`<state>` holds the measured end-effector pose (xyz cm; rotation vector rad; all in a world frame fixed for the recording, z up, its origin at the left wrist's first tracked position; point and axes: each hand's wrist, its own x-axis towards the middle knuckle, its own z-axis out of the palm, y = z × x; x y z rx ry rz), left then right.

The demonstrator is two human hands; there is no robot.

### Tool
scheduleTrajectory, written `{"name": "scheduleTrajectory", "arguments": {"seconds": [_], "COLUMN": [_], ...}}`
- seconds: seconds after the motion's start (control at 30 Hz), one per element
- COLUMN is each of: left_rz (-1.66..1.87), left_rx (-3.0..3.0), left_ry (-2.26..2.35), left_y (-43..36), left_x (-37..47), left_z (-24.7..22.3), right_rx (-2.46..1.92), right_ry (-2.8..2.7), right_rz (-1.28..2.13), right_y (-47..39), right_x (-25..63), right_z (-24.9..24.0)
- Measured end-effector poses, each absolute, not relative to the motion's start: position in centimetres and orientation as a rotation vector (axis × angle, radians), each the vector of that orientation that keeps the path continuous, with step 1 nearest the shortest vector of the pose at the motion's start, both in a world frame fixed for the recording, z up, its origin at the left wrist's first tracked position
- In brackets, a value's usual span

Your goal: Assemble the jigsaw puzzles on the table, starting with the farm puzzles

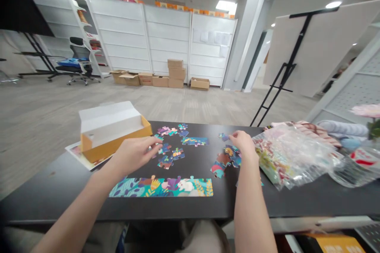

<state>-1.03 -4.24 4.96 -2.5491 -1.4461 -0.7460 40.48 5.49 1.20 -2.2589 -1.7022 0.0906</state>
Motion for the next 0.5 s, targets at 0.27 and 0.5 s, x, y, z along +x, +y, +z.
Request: {"name": "scheduleTrajectory", "arguments": {"seconds": [0.27,0.5], "left_rz": [-0.702,-0.716], "left_rx": [-2.592,-2.69], "left_ry": [-1.467,-1.425], "left_y": [-4.6,-5.7], "left_x": [-3.0,-1.9], "left_z": [2.1,3.1], "right_rx": [-2.489,-2.588], "right_ry": [-1.614,-1.558], "right_rz": [0.048,0.019], "right_y": [2.3,1.2], "right_x": [43.7,41.9], "right_z": [-0.4,-0.8]}}
